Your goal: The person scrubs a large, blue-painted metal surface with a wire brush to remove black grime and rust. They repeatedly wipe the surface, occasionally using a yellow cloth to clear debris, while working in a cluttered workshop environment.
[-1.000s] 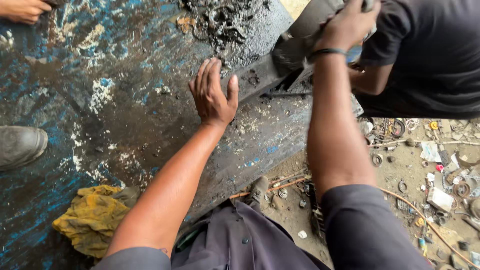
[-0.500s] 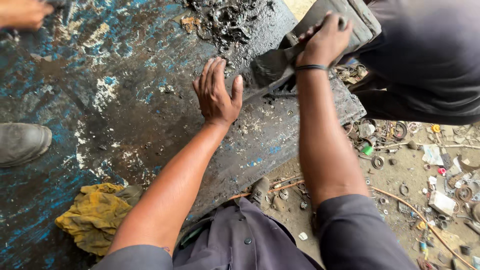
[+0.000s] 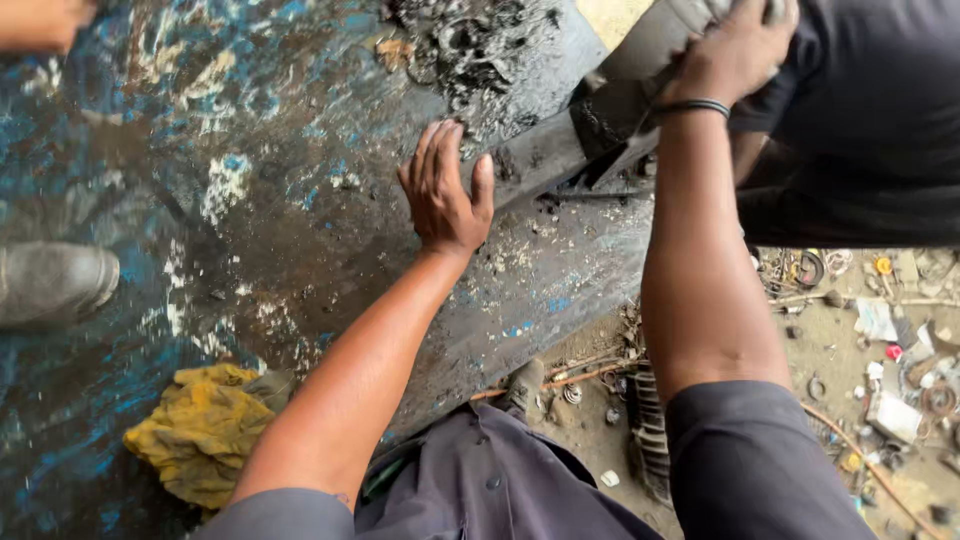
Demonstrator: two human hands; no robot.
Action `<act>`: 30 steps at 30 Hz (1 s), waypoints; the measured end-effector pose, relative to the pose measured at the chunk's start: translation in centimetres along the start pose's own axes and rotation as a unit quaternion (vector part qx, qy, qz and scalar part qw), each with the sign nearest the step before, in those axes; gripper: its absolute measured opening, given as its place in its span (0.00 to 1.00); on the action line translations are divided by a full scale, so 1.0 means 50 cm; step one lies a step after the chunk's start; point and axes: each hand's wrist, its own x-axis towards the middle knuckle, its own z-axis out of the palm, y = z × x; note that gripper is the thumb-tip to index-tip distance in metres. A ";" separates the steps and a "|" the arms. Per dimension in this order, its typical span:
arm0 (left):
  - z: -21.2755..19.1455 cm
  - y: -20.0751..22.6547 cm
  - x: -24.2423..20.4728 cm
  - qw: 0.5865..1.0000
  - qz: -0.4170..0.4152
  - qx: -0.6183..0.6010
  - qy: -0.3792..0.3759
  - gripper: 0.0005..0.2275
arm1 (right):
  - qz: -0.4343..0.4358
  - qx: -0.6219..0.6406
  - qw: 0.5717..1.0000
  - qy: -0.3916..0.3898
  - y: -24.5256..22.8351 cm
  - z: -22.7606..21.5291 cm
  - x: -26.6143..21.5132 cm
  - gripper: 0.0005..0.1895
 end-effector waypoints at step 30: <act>0.007 -0.013 -0.013 1.000 0.015 0.020 -0.014 0.24 | -0.240 -0.086 0.954 -0.160 -0.067 0.010 -0.149 0.14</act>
